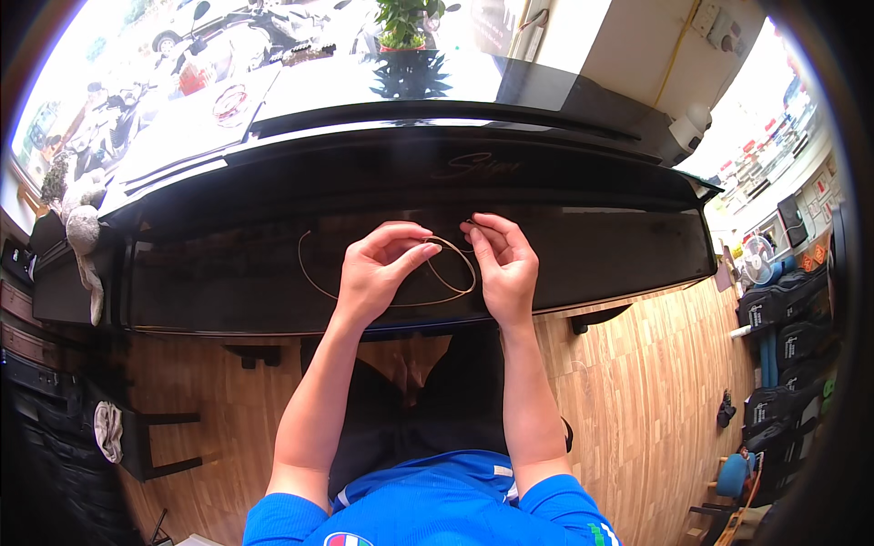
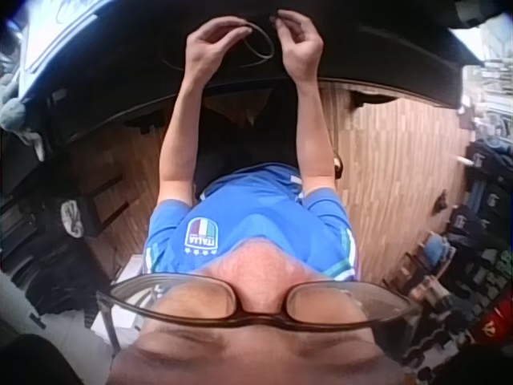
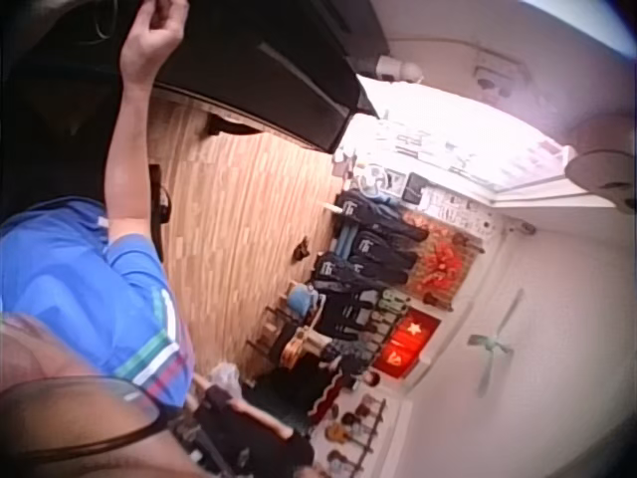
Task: The person manipulates a thin copper wire by hand, bending and twisting it into circular shapes. They repeatedly form loops, adjust the wire's curvature, and place the shaped pieces on the surface of a black piano.
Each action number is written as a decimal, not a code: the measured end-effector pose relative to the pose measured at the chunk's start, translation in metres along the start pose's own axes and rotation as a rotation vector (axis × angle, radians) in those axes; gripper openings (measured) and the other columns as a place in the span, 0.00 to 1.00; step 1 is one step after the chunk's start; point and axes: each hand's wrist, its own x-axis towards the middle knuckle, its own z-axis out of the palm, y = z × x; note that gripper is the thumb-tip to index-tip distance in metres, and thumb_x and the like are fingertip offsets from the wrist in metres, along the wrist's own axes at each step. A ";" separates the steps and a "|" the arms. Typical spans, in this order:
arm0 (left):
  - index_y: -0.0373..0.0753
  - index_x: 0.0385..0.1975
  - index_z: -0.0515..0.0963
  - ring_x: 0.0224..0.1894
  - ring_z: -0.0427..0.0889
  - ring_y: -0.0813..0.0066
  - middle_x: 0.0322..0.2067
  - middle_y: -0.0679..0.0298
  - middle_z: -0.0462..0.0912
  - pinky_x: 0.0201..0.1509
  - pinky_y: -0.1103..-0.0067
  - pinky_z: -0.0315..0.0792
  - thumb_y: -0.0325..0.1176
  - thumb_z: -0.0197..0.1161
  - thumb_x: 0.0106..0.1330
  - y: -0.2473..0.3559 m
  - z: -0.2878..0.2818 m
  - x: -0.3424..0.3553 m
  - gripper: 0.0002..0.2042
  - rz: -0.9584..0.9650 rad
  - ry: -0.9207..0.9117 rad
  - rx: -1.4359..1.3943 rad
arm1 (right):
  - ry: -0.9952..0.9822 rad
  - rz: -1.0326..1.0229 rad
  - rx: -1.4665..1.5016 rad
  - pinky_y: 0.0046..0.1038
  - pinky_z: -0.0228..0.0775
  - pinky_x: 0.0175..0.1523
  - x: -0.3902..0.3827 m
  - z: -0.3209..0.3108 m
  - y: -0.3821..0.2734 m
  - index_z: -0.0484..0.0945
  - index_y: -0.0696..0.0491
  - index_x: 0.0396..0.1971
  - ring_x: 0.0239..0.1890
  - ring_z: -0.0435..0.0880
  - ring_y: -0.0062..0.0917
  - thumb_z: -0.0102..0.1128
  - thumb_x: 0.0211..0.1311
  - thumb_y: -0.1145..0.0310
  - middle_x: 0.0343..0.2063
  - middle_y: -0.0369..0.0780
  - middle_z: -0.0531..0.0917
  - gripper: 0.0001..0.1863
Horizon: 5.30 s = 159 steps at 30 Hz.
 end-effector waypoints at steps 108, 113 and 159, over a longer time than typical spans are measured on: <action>0.31 0.37 0.84 0.39 0.83 0.78 0.44 0.60 0.79 0.41 0.84 0.79 0.29 0.69 0.64 -0.014 0.022 0.002 0.07 0.203 0.167 0.348 | -0.216 0.129 0.346 0.16 0.67 0.27 -0.003 -0.021 -0.008 0.77 0.60 0.50 0.21 0.72 0.11 0.49 0.76 0.57 0.28 0.38 0.83 0.21; 0.32 0.37 0.85 0.38 0.83 0.79 0.41 0.62 0.78 0.42 0.85 0.77 0.26 0.70 0.62 -0.007 0.026 0.001 0.07 0.249 0.106 0.551 | -0.209 0.045 0.211 0.16 0.69 0.34 0.009 -0.023 -0.021 0.78 0.59 0.52 0.29 0.76 0.12 0.60 0.70 0.56 0.32 0.36 0.84 0.22; 0.34 0.39 0.82 0.28 0.65 0.88 0.28 0.73 0.70 0.32 0.87 0.61 0.29 0.65 0.68 -0.012 0.021 -0.001 0.06 0.261 0.213 0.339 | -0.038 0.173 0.489 0.14 0.56 0.16 0.006 -0.034 -0.002 0.83 0.59 0.38 0.12 0.63 0.07 0.64 0.67 0.59 0.16 0.28 0.72 0.15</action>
